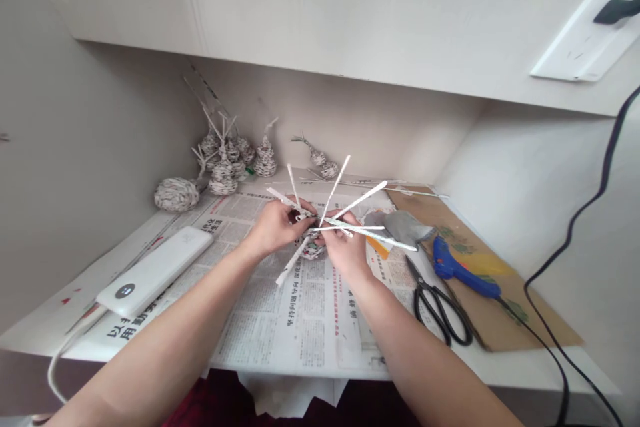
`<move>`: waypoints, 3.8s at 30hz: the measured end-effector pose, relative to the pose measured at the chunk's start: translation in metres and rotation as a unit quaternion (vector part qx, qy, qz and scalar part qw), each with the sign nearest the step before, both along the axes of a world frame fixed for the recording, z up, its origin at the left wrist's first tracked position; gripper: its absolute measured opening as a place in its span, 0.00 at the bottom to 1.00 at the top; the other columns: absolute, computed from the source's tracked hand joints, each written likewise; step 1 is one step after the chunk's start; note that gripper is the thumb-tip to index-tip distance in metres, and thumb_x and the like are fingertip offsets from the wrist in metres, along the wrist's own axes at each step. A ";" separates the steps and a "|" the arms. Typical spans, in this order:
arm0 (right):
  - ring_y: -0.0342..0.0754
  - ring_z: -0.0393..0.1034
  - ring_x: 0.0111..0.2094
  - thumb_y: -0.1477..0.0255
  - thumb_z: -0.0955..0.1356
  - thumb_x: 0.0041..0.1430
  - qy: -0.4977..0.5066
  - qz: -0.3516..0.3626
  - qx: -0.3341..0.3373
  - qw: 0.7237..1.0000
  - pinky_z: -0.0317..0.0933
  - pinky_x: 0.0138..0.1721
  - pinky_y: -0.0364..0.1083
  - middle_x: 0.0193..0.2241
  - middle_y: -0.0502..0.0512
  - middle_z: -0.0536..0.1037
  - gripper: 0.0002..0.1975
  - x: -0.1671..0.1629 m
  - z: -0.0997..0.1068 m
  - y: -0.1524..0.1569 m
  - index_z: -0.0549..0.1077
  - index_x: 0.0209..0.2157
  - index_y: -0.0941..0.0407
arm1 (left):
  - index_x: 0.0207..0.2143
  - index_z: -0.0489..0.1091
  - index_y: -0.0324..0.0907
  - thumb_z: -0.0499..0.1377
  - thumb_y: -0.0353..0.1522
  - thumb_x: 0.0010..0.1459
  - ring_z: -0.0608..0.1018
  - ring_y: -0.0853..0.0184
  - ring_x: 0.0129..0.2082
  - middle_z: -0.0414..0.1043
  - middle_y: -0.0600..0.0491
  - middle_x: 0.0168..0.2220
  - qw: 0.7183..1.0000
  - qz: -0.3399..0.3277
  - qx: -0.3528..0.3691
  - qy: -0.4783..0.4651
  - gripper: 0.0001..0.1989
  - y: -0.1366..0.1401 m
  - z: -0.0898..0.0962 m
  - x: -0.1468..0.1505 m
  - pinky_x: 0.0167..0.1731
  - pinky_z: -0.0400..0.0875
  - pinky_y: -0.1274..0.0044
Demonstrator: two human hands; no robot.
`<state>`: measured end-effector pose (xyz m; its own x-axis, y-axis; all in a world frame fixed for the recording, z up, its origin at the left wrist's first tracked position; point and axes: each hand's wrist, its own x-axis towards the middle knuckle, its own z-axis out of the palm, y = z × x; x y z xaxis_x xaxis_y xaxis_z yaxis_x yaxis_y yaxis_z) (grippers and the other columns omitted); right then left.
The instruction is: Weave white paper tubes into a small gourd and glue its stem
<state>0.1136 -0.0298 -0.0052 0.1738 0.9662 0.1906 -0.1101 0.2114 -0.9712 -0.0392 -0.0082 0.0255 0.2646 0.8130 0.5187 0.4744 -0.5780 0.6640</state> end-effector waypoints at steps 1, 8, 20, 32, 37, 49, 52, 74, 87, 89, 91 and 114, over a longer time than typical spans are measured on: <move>0.47 0.75 0.26 0.62 0.73 0.47 0.007 0.001 -0.004 1.000 0.72 0.26 0.45 0.28 0.50 0.76 0.15 0.000 0.000 0.000 0.69 0.34 0.54 | 0.35 0.76 0.41 0.60 0.33 0.54 0.79 0.64 0.34 0.79 0.52 0.34 1.000 0.008 0.002 0.002 0.08 0.000 0.000 0.000 0.37 0.72 0.76; 0.44 0.71 0.20 0.60 0.72 0.49 0.016 -0.003 -0.013 1.000 0.70 0.22 0.44 0.25 0.48 0.75 0.15 0.001 0.002 -0.003 0.69 0.32 0.54 | 0.35 0.73 0.41 0.56 0.29 0.54 0.78 0.66 0.33 0.78 0.53 0.32 1.000 0.009 -0.010 0.007 0.07 0.000 -0.002 0.001 0.36 0.71 0.77; 0.46 0.72 0.21 0.65 0.71 0.50 -0.004 -0.023 -0.003 1.000 0.72 0.25 0.46 0.25 0.49 0.76 0.11 0.000 0.004 -0.003 0.70 0.35 0.54 | 0.41 0.73 0.41 0.57 0.29 0.51 0.79 0.66 0.33 0.79 0.52 0.35 0.999 0.024 -0.040 -0.023 0.13 0.000 -0.006 0.005 0.35 0.72 0.77; 0.45 0.71 0.25 0.61 0.72 0.50 -0.026 -0.009 0.017 0.999 0.68 0.24 0.43 0.24 0.49 0.75 0.15 0.006 0.007 -0.004 0.73 0.36 0.55 | 0.37 0.77 0.42 0.60 0.30 0.50 0.80 0.64 0.35 0.80 0.52 0.36 0.999 0.033 -0.036 -0.002 0.10 0.000 -0.004 0.005 0.38 0.73 0.76; 0.41 0.65 0.21 0.61 0.73 0.50 0.007 -0.046 0.060 0.997 0.61 0.21 0.40 0.21 0.46 0.71 0.14 0.009 0.008 0.003 0.73 0.33 0.56 | 0.32 0.76 0.42 0.62 0.29 0.49 0.79 0.65 0.34 0.78 0.53 0.32 0.999 0.034 -0.001 0.007 0.06 0.003 -0.008 0.007 0.38 0.72 0.75; 0.46 0.74 0.29 0.51 0.62 0.60 0.133 0.012 0.105 0.985 0.69 0.30 0.46 0.32 0.55 0.77 0.22 0.019 0.032 0.001 0.71 0.42 0.55 | 0.36 0.76 0.43 0.58 0.35 0.59 0.78 0.64 0.38 0.77 0.51 0.36 0.999 0.006 0.048 0.025 0.08 -0.006 -0.007 0.015 0.41 0.70 0.75; 0.44 0.71 0.25 0.54 0.68 0.54 0.127 -0.021 0.057 0.990 0.64 0.24 0.42 0.29 0.52 0.76 0.19 0.020 0.027 0.007 0.72 0.36 0.56 | 0.35 0.76 0.42 0.56 0.36 0.61 0.77 0.65 0.35 0.76 0.51 0.33 0.998 0.029 0.050 0.023 0.10 -0.004 -0.012 0.016 0.37 0.69 0.76; 0.45 0.72 0.29 0.68 0.75 0.41 -0.003 0.017 -0.006 1.000 0.65 0.32 0.44 0.29 0.50 0.78 0.16 0.011 0.003 0.011 0.69 0.33 0.55 | 0.42 0.74 0.39 0.61 0.28 0.50 0.80 0.65 0.33 0.79 0.52 0.35 0.989 -0.035 -0.087 -0.117 0.14 -0.003 -0.008 0.013 0.35 0.73 0.77; 0.44 0.72 0.25 0.70 0.76 0.39 0.107 0.010 -0.033 0.994 0.66 0.28 0.43 0.23 0.47 0.77 0.15 0.006 -0.001 0.008 0.70 0.29 0.56 | 0.38 0.74 0.40 0.60 0.28 0.47 0.79 0.65 0.30 0.79 0.53 0.31 0.991 0.049 -0.075 -0.095 0.13 -0.003 -0.011 0.016 0.31 0.72 0.77; 0.45 0.72 0.25 0.68 0.77 0.39 0.091 0.012 -0.030 0.995 0.66 0.28 0.43 0.22 0.47 0.77 0.14 0.007 -0.003 0.008 0.70 0.27 0.56 | 0.38 0.75 0.40 0.60 0.28 0.48 0.79 0.65 0.31 0.79 0.53 0.32 0.993 0.059 -0.066 -0.084 0.13 -0.005 -0.008 0.016 0.32 0.72 0.77; 0.46 0.72 0.24 0.66 0.77 0.40 0.059 0.002 -0.015 0.998 0.65 0.27 0.43 0.22 0.48 0.77 0.14 0.007 -0.005 0.009 0.71 0.26 0.56 | 0.38 0.75 0.41 0.60 0.28 0.48 0.80 0.65 0.32 0.79 0.53 0.32 0.994 0.065 -0.057 -0.072 0.12 -0.008 -0.006 0.017 0.33 0.72 0.77; 0.43 0.65 0.20 0.63 0.70 0.51 -0.109 -0.078 0.042 0.990 0.59 0.23 0.41 0.18 0.46 0.71 0.10 0.008 -0.008 0.008 0.68 0.26 0.54 | 0.28 0.71 0.41 0.57 0.28 0.51 0.74 0.71 0.25 0.74 0.57 0.25 0.993 0.082 -0.033 -0.072 0.03 -0.013 -0.011 0.022 0.28 0.66 0.82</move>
<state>0.1221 -0.0219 -0.0135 0.2660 0.9095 0.3194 0.1408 0.2912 -0.9463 -0.0172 -0.0217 0.0142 0.0521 0.8724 0.4860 0.4558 -0.4538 0.7657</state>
